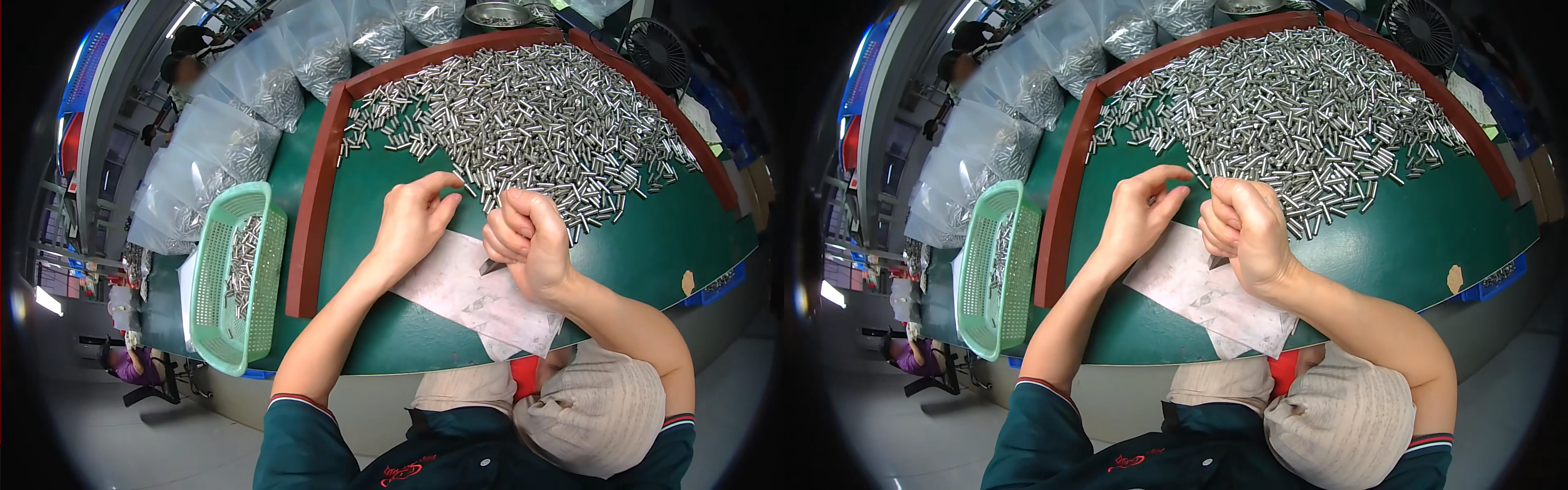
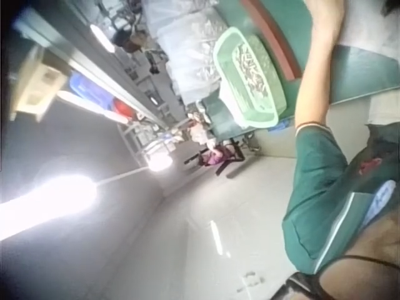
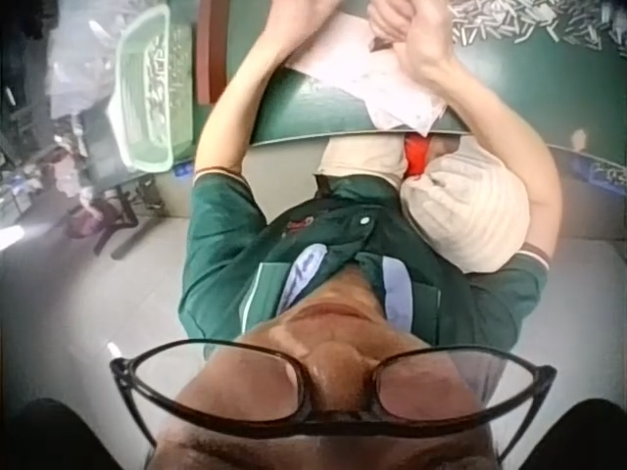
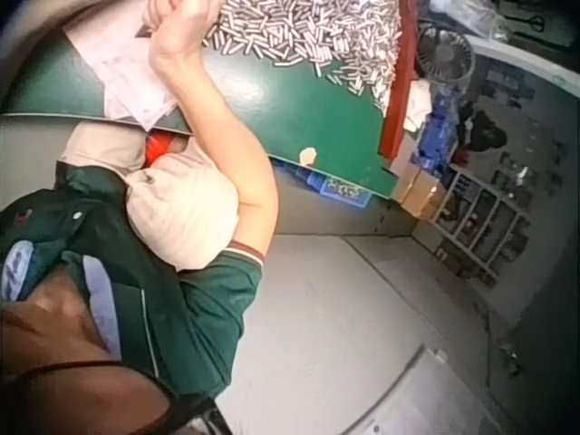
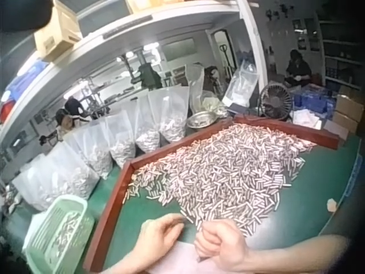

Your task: Inspecting and cleaning small metal pins or components using a handheld tool at a workbench.

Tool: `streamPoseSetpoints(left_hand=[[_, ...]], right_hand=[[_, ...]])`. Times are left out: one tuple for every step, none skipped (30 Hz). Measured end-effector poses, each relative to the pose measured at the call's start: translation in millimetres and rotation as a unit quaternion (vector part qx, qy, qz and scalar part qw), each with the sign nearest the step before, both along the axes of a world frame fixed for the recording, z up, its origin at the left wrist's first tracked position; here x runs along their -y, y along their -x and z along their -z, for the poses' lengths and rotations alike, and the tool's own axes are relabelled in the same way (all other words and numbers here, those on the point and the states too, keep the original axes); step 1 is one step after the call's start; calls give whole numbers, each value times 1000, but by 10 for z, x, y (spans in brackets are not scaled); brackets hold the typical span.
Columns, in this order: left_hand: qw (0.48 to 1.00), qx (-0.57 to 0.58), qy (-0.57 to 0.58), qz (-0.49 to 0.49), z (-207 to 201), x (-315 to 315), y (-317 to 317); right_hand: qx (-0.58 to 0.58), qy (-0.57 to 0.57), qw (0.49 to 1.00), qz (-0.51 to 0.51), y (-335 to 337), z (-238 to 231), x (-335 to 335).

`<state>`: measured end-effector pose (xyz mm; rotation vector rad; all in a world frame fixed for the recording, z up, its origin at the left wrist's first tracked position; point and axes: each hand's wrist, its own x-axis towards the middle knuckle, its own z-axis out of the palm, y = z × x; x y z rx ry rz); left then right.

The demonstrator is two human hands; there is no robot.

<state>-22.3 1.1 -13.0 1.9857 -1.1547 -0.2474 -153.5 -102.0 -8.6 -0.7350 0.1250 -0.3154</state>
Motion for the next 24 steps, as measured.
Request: streamPoseSetpoints(left_hand=[[995, 91, -20, 21, 9, 38, -1], [982, 182, -41, 41, 13, 69, 0], [975, 203, -85, 43, -2, 111, 16], [975, 202, -85, 45, -7, 137, -2], [966, 230, -99, 67, -17, 159, -33], [956, 257, -116, 87, -34, 162, -47], [953, 267, -103, 97, -54, 157, -49], [953, 267, -106, 97, -83, 121, -40], [956, 254, -106, 102, -112, 106, -27], [958, 242, -106, 108, -149, 79, -10], [968, 202, -98, 111, -195, 18, 37], [977, 146, -104, 114, -228, -39, 110], [983, 90, -111, 119, -257, -93, 193], [982, 62, -129, 124, -269, -124, 272], [982, 53, -131, 122, -245, -206, 322], [983, 45, -133, 119, -202, -273, 356], [982, 44, -138, 117, -155, -315, 375], [981, 43, -142, 121, -142, -322, 396], [985, 31, -130, 110, -128, -326, 411], [988, 18, -118, 99, -115, -332, 420], [987, 12, -127, 97, -127, -316, 417], [987, 11, -129, 98, -116, -318, 419], [987, 12, -127, 95, -106, -321, 421], [988, 12, -123, 92, -94, -320, 420]], right_hand=[[1, -12, 1000, 1, -1, -5, 5], [1, -12, 1000, 1, -6, -6, 6], [4, -12, 1000, 3, -5, 4, 11], [6, -11, 1000, 5, -6, 8, 13], [4, -11, 1000, 8, -11, 0, 17], [2, -13, 1000, 8, -16, -5, 9], [-1, 19, 1000, 7, -19, -13, -7], [-1, 16, 1000, 6, -16, -21, -25], [-2, 18, 1000, 9, -11, -16, -15], [-3, 20, 1000, 13, -7, -14, -9], [-1, 14, 1000, 8, -8, -18, -11], [-1, 9, 1000, 8, -1, -5, 2], [3, 14, 1000, 7, 5, 19, 24], [-5, 16, 1000, 13, 15, 31, 42], [-7, 16, 1000, 14, 10, 11, 18], [-10, 19, 1000, 11, 11, -9, 12], [-10, 12, 1000, 16, 10, -16, 2], [-4, 16, 1000, 12, 18, -23, -3], [1, 19, 1000, 9, 24, -27, -7], [3, 17, 1000, 9, 28, -27, -6], [3, 15, 1000, 10, 30, -30, -7], [2, 20, 1000, 15, 32, -33, -11], [2, 25, 1000, 19, 33, -32, -16], [1, 24, 1000, 21, 31, -29, -18]])
